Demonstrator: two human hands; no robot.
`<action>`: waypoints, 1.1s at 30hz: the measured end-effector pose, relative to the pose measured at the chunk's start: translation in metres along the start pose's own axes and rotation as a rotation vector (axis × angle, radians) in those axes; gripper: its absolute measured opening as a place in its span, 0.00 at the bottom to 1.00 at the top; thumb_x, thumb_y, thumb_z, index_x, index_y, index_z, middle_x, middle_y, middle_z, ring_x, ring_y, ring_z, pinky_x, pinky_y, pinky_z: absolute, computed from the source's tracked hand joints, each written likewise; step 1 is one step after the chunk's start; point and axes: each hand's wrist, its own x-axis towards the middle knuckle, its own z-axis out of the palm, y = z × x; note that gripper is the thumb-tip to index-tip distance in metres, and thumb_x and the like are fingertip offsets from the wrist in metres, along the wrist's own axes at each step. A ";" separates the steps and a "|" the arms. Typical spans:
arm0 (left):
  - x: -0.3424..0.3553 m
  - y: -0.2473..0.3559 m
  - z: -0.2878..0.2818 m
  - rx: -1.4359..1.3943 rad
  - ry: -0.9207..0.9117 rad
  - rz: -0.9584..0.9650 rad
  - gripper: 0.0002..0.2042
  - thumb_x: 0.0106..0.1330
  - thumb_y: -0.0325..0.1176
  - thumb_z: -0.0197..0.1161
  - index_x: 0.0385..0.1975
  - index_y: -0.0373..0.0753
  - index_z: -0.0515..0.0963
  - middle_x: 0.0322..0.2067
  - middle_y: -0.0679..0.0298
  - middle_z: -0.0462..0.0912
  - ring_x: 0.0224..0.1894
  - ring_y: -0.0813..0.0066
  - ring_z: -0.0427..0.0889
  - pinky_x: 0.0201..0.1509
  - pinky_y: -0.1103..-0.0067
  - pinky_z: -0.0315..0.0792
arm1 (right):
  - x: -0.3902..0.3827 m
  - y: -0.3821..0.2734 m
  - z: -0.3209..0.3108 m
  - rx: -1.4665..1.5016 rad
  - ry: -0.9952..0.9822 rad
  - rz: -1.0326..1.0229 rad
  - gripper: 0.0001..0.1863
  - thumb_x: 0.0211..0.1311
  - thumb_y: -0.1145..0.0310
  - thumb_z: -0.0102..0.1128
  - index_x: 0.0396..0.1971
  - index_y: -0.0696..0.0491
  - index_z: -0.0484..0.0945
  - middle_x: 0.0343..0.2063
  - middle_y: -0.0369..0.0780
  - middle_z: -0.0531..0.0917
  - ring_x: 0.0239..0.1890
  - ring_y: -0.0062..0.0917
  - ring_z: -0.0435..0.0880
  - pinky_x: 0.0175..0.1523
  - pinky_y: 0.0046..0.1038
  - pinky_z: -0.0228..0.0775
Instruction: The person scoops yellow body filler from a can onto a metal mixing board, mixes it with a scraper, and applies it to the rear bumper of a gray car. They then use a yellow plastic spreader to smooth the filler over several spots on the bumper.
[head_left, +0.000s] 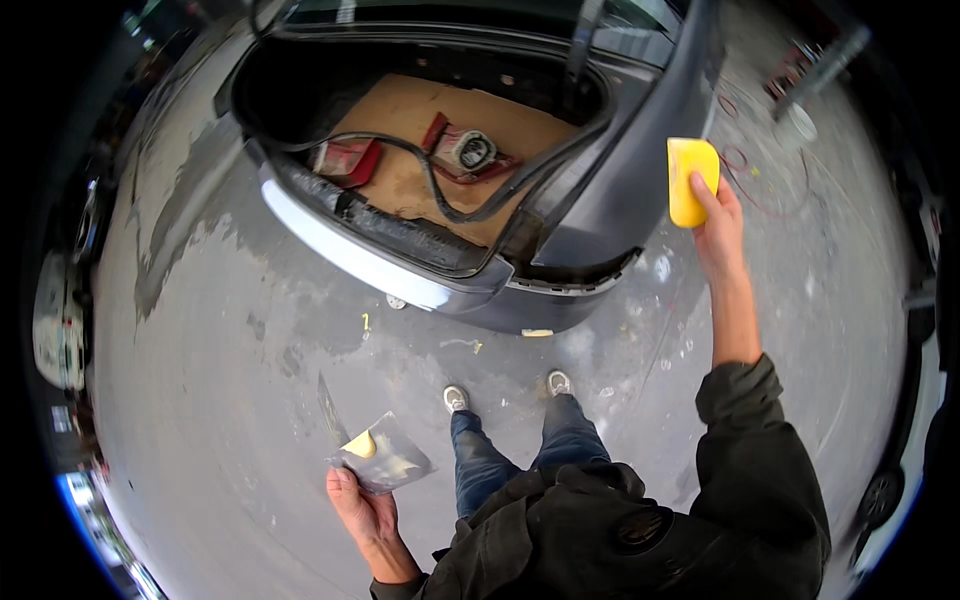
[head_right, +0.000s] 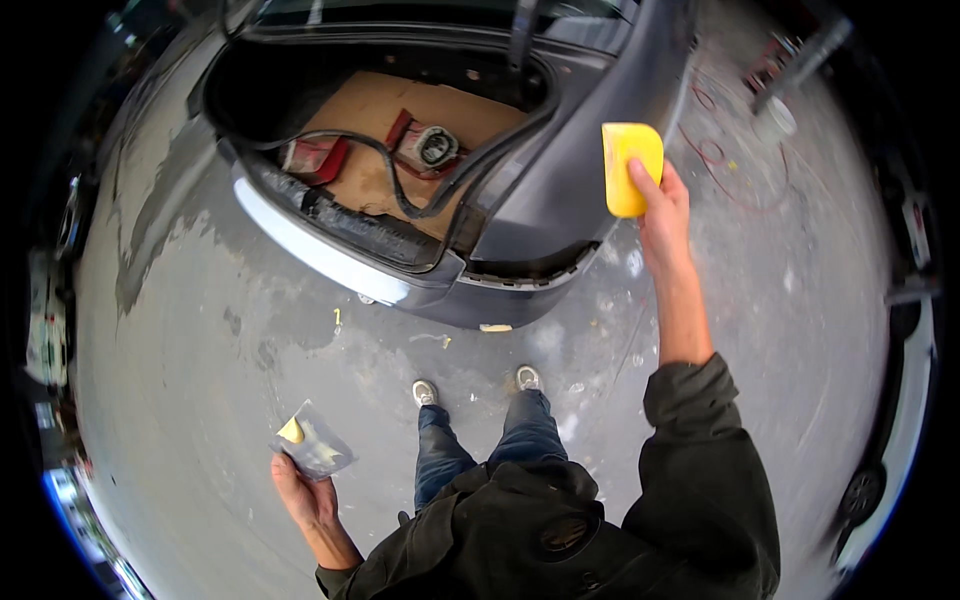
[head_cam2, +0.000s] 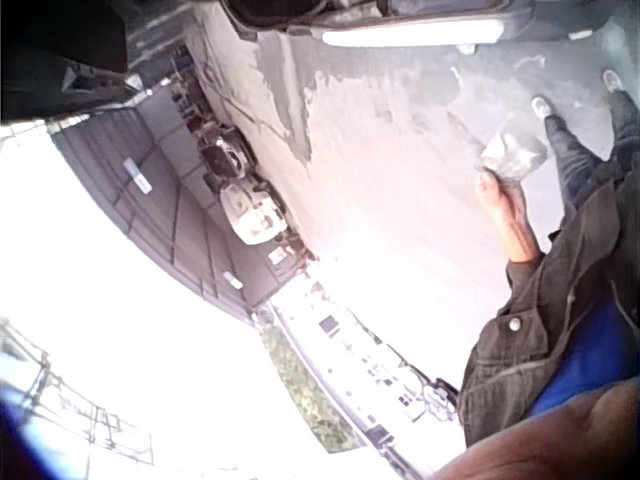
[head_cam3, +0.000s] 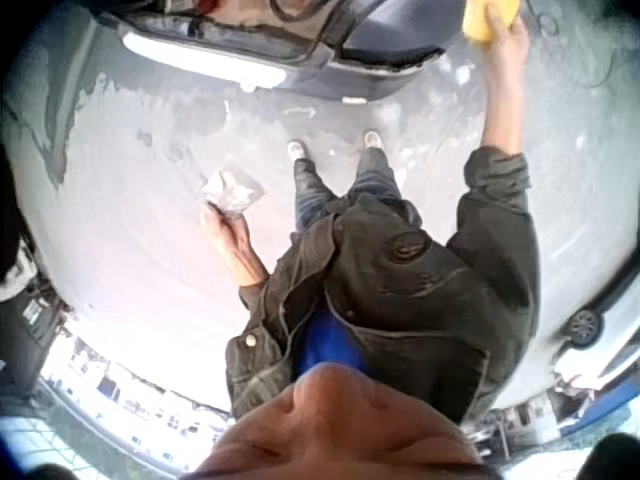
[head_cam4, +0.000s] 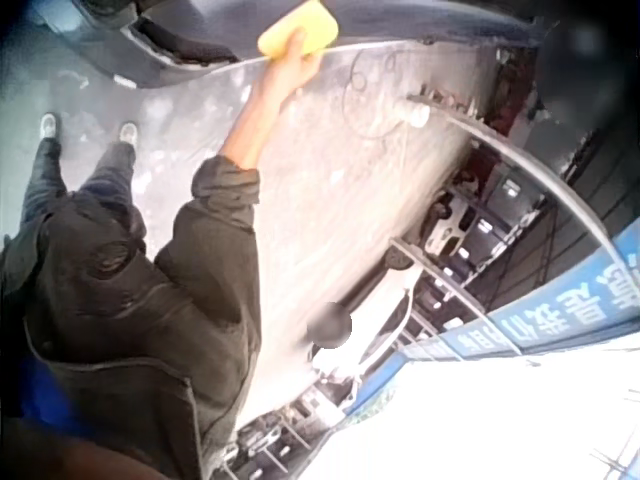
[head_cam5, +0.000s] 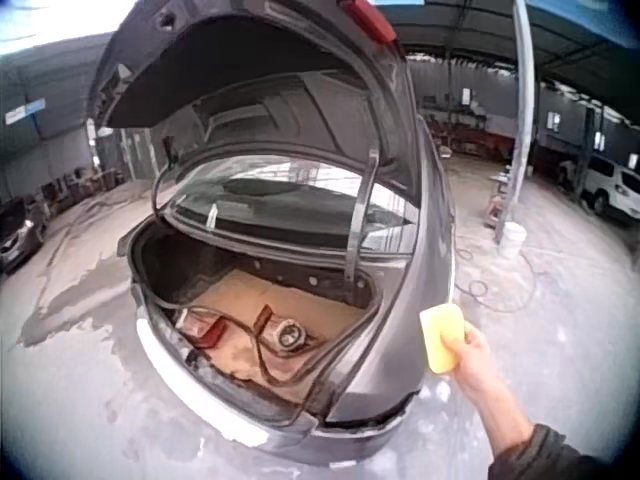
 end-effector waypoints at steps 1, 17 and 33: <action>0.009 0.006 -0.017 0.032 -0.045 -0.012 0.13 0.67 0.34 0.59 0.43 0.31 0.72 0.45 0.55 0.79 0.46 0.66 0.79 0.54 0.69 0.75 | -0.032 0.011 0.000 0.069 0.041 0.069 0.16 0.64 0.66 0.58 0.48 0.57 0.74 0.40 0.34 0.81 0.40 0.18 0.80 0.45 0.21 0.71; 0.164 -0.104 -0.160 0.346 -0.336 -0.108 0.09 0.64 0.33 0.60 0.36 0.34 0.73 0.38 0.60 0.79 0.41 0.73 0.77 0.51 0.73 0.70 | -0.327 0.335 0.012 0.025 0.511 0.462 0.13 0.58 0.72 0.64 0.42 0.58 0.76 0.34 0.35 0.82 0.35 0.16 0.79 0.42 0.20 0.72; 0.212 -0.322 -0.346 0.089 -0.672 0.038 0.15 0.62 0.29 0.59 0.48 0.32 0.75 0.46 0.52 0.80 0.49 0.59 0.79 0.57 0.61 0.70 | -0.261 0.525 0.011 -0.826 -0.149 -0.408 0.51 0.44 0.75 0.61 0.69 0.60 0.41 0.17 0.40 0.77 0.20 0.33 0.78 0.26 0.31 0.70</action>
